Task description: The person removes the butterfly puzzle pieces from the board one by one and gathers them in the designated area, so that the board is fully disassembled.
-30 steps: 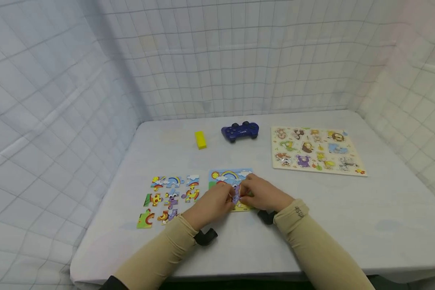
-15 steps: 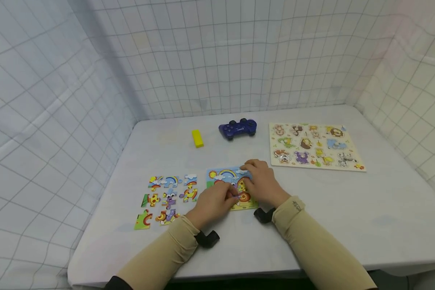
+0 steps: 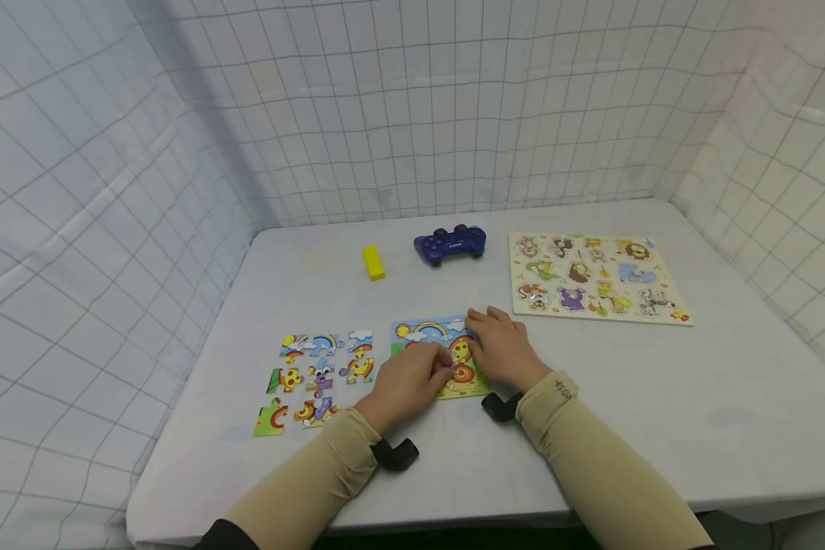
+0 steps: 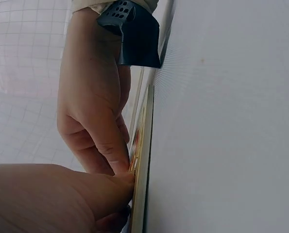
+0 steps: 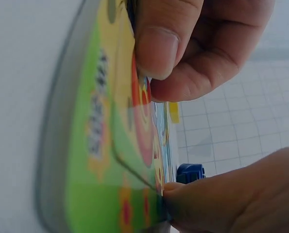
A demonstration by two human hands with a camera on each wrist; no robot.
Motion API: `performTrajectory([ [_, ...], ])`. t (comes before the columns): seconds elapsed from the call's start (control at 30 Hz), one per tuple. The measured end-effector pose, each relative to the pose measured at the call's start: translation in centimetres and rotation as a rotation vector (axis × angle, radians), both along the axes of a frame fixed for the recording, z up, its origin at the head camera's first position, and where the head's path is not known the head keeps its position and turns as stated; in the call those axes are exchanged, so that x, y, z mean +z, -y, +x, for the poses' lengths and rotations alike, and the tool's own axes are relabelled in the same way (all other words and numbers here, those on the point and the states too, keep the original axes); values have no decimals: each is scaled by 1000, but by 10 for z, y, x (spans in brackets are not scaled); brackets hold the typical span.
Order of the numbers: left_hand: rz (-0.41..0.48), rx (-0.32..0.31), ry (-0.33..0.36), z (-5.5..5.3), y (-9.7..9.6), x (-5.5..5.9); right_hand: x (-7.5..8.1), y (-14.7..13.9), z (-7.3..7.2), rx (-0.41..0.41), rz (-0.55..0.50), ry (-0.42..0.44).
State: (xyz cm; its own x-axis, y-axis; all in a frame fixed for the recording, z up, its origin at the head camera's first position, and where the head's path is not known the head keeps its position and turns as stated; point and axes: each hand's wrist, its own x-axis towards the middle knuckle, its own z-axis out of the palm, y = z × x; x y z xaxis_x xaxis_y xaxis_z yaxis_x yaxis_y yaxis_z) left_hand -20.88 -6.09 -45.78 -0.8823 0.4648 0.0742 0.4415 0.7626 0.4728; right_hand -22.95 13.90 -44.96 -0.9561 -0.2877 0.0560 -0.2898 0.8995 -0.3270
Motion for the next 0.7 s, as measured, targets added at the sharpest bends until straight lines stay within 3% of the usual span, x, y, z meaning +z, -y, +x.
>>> performTrajectory([
  [0.4,-27,-6,-34,2,-3,0,3,1,2,-24,26,70],
  [0.7,25,-6,-27,3,-4,3,4,2,2,-22,39,69],
])
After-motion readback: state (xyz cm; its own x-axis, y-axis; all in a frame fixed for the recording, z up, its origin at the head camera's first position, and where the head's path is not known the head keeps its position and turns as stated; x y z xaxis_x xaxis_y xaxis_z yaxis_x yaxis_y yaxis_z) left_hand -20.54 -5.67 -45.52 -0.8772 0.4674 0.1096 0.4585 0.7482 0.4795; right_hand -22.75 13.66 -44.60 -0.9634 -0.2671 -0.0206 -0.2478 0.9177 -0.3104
